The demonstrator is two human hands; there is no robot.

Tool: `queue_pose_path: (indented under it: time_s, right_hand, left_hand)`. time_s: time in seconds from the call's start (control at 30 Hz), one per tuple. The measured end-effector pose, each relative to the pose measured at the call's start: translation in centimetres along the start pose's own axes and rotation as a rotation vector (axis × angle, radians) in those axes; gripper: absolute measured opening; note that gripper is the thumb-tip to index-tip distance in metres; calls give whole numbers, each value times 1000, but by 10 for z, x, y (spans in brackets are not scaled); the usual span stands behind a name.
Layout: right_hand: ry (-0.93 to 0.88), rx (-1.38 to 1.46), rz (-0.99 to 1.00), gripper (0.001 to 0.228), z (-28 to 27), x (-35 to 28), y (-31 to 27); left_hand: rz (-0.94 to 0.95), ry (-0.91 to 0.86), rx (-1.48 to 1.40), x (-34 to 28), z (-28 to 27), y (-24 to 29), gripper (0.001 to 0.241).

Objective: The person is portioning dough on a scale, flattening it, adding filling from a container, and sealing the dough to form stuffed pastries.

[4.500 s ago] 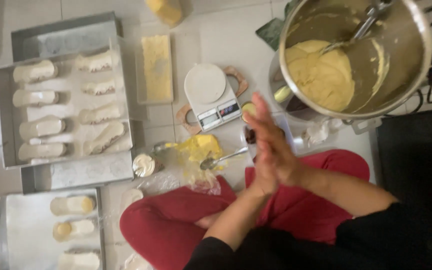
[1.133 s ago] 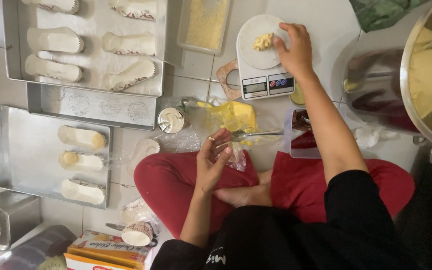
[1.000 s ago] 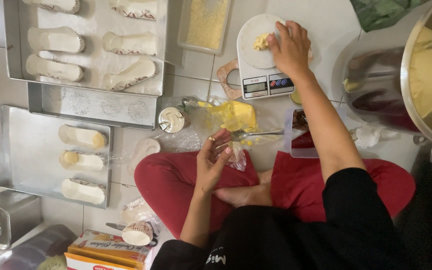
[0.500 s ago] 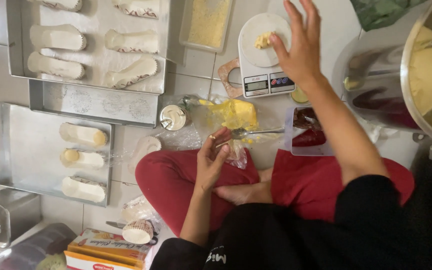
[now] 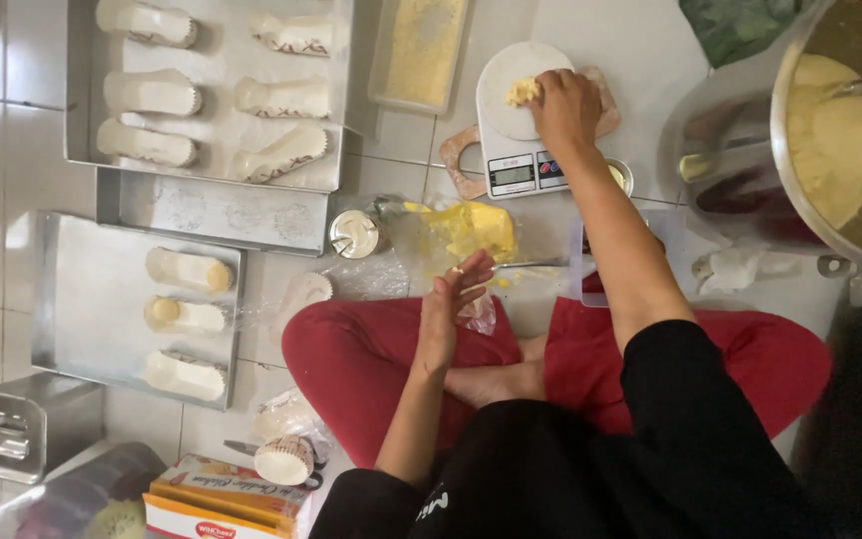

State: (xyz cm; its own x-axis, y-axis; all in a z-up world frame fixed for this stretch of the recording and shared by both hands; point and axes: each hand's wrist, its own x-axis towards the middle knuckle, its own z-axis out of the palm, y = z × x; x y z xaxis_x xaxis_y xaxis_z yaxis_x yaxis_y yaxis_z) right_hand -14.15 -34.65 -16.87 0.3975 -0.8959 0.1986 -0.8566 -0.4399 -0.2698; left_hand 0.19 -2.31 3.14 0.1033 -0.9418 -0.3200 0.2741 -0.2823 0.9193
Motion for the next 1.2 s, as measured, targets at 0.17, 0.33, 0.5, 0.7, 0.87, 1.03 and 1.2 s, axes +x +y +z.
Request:
queue_pose_path:
  time_s: [0.17,0.33,0.5,0.7,0.87,1.03,1.2]
  right_hand:
    - [360,298,-232,27,-25,-8,-9]
    - [486,329,-418,25,-83,-16,-38]
    - [351,502,-539,31,-144,-40,-64]
    - [-188,993,-235,14,-239,-94,-92]
    - [-343,1320,22,14,-282,-136,-72]
    - [-82,1868,-196,39,-328,-188,14]
    - [693,1004,-201,42,-362,-212,50]
  left_hand:
    - [-131,143,-66,6,-2,-3,65]
    - [-108,146,12,50,-3,-17,62]
    - [205,226,496,82,-8,7,68]
    - [418,67,489,79,19,38,78]
    - [306,-14,448,54,25,32,17]
    - [226,-112,205,21,29,52,25]
    - [111,-141,-10,9,38,44,36]
